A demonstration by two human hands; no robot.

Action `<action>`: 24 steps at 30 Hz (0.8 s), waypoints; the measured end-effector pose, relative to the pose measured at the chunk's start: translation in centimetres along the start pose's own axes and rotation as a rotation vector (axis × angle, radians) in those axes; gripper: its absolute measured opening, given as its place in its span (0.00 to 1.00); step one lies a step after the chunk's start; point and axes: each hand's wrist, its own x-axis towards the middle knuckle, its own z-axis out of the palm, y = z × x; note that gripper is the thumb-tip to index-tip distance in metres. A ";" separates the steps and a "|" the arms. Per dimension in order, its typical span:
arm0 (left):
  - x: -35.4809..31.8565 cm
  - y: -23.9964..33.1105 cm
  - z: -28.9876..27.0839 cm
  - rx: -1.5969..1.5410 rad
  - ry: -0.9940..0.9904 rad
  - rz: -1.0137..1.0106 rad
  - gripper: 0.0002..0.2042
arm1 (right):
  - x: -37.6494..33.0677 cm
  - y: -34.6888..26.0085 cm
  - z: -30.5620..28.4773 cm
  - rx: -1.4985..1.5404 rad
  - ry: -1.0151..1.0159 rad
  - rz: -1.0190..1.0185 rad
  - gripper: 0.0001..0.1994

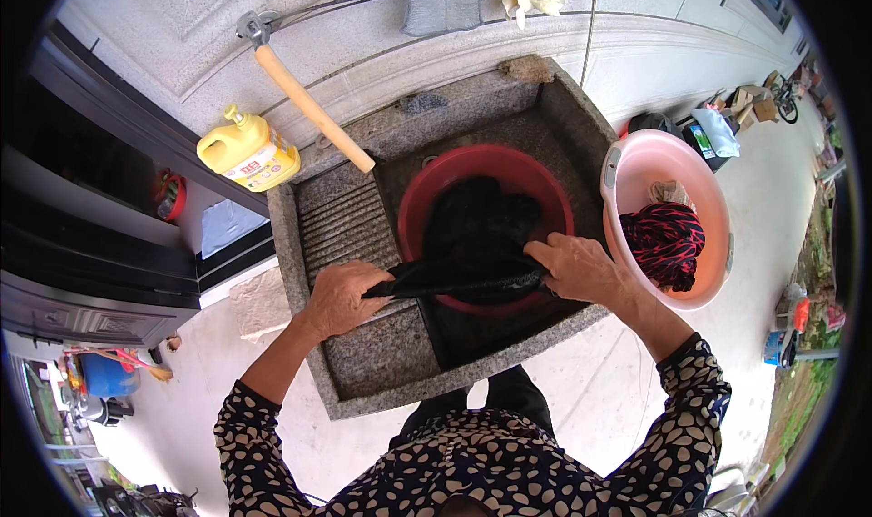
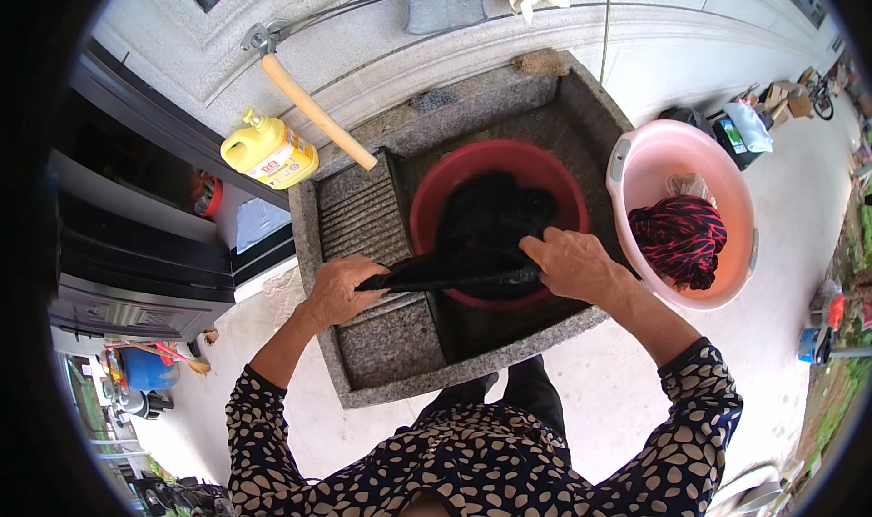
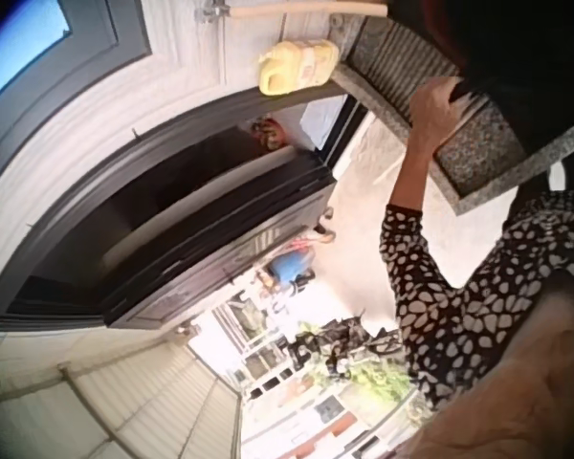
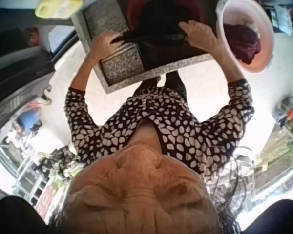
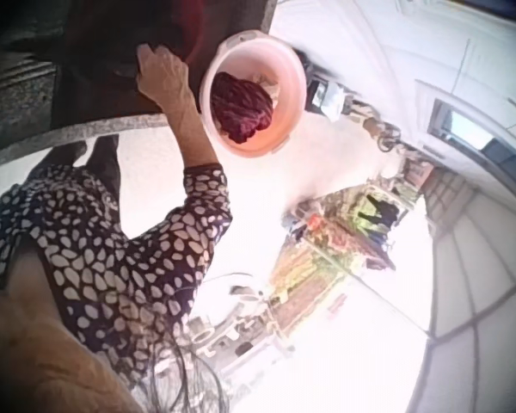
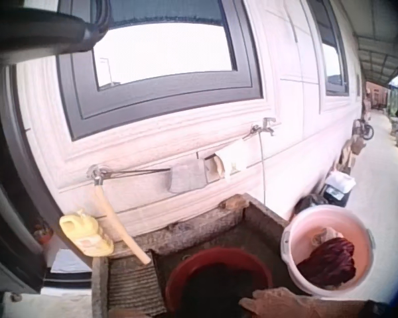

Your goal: The person washes clothes by hand in a red basin placed in a stone sink. They scrub a dark patterned cloth and a black garment using a washboard and a brush, then rinse the items in the water.

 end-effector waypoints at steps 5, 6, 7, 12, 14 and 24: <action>4.2 3.6 -10.2 -0.508 0.307 -0.121 0.13 | 1.0 -0.9 -14.3 0.486 0.475 0.141 0.11; 4.8 4.7 -12.3 -0.495 0.427 -0.110 0.12 | 1.4 -1.9 -16.3 0.622 0.572 0.126 0.11; 6.4 6.1 -13.4 -0.821 0.499 -0.195 0.12 | 1.2 -2.2 -18.9 0.578 0.667 0.110 0.10; 11.1 11.1 -22.8 -1.223 0.804 -0.061 0.29 | -0.3 -4.5 -29.1 0.688 1.069 -0.152 0.12; 11.5 14.5 -26.8 -1.308 0.782 0.150 0.19 | -2.8 -8.8 -34.3 0.787 1.196 -0.173 0.13; 14.9 13.3 -26.5 -1.230 0.660 0.111 0.15 | -2.1 -9.1 -34.5 0.863 1.175 -0.267 0.20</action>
